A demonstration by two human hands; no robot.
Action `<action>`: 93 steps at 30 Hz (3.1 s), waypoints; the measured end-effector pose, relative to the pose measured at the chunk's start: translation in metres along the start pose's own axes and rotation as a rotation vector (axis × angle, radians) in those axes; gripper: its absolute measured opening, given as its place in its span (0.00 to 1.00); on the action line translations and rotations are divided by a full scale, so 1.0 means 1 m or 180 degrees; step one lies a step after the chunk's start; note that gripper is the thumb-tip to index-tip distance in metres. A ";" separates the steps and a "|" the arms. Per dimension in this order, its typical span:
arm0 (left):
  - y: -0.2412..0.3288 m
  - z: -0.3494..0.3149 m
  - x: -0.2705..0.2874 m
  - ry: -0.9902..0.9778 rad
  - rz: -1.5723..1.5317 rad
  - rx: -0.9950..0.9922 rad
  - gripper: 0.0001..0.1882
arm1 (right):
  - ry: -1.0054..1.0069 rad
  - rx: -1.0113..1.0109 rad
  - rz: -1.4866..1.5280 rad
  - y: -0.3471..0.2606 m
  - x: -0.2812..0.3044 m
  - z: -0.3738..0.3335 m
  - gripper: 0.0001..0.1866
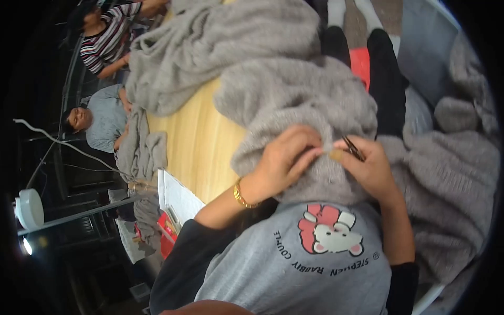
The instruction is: Inspecting a grey sweater and trimming loose threads using snips at a garment factory workbench.
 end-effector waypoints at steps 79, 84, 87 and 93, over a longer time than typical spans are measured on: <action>0.004 0.052 -0.074 -0.3520 0.2976 0.0117 0.12 | 0.2352 0.1475 -0.2047 -0.081 0.040 -0.102 0.12; 0.071 0.061 0.070 -0.1743 0.1997 0.0736 0.16 | 0.2541 0.1616 -0.1995 -0.064 0.060 -0.100 0.10; 0.070 0.044 0.192 -0.0752 -0.0352 0.0112 0.15 | 0.2435 0.1717 -0.2603 -0.051 0.073 -0.109 0.15; 0.075 0.009 0.302 -0.0309 -0.2652 -0.0582 0.19 | 0.2365 0.1355 -0.2579 -0.043 0.074 -0.100 0.15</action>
Point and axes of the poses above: each hand's wrist, its own z-axis towards the middle knuckle, its own x-axis out of the back of the hand, y = z × x, the point moved 2 cm from there along z, towards the middle knuckle, and after that the axes turned 12 degrees about -y, right-handed, at the moved point
